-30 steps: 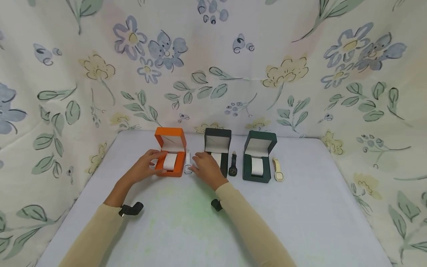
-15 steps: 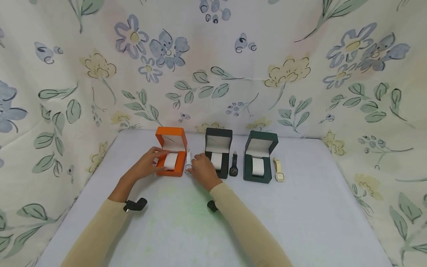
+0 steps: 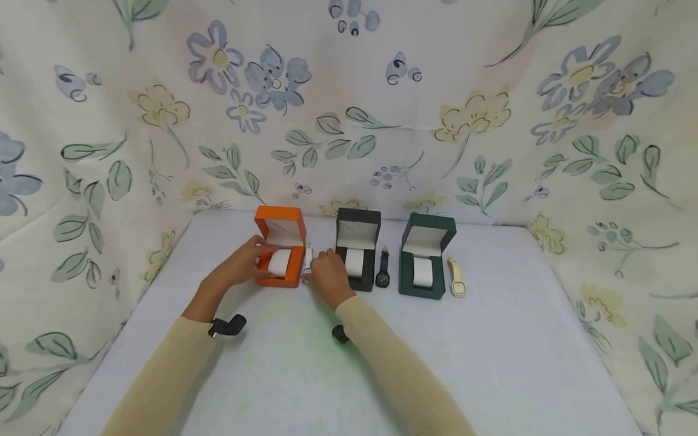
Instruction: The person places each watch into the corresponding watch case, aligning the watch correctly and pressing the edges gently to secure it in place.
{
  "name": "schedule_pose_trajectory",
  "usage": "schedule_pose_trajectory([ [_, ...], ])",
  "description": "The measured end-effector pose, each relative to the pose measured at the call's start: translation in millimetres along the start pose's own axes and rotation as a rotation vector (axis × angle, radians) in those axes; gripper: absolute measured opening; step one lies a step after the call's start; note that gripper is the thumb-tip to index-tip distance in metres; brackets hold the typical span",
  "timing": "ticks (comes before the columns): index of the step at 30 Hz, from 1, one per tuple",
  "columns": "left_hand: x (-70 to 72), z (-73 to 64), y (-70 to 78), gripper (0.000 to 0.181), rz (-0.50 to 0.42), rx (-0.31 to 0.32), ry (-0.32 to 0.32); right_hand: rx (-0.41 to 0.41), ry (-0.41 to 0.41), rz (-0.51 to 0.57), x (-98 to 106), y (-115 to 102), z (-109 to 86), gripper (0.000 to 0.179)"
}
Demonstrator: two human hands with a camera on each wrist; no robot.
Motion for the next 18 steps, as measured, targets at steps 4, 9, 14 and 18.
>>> schedule_pose_trajectory([
  [4,1.5,2.1,3.2,0.069,0.002,0.014,-0.026,-0.037,-0.027,-0.028,-1.8,-2.2,2.0,0.036],
  [9,2.1,4.0,6.6,0.071,0.024,0.036,-0.051,-0.049,-0.039,-0.026,-1.5,-5.5,3.4,0.032],
  [14,2.5,5.1,9.2,0.072,0.036,0.051,-0.056,-0.088,-0.082,0.022,-3.5,-5.7,4.0,0.032],
  [18,2.6,5.8,10.9,0.073,0.044,0.051,-0.059,-0.12,-0.105,0.093,-4.9,-6.0,3.7,0.033],
])
Point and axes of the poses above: each hand's wrist, its own z-axis towards the middle knuckle, its own x-axis out of the back of the hand, y = z × x, the point moved 6 cm from there along z, towards the middle knuckle, and after that the axes turned 4 degrees about -y, right-handed, at the moved point
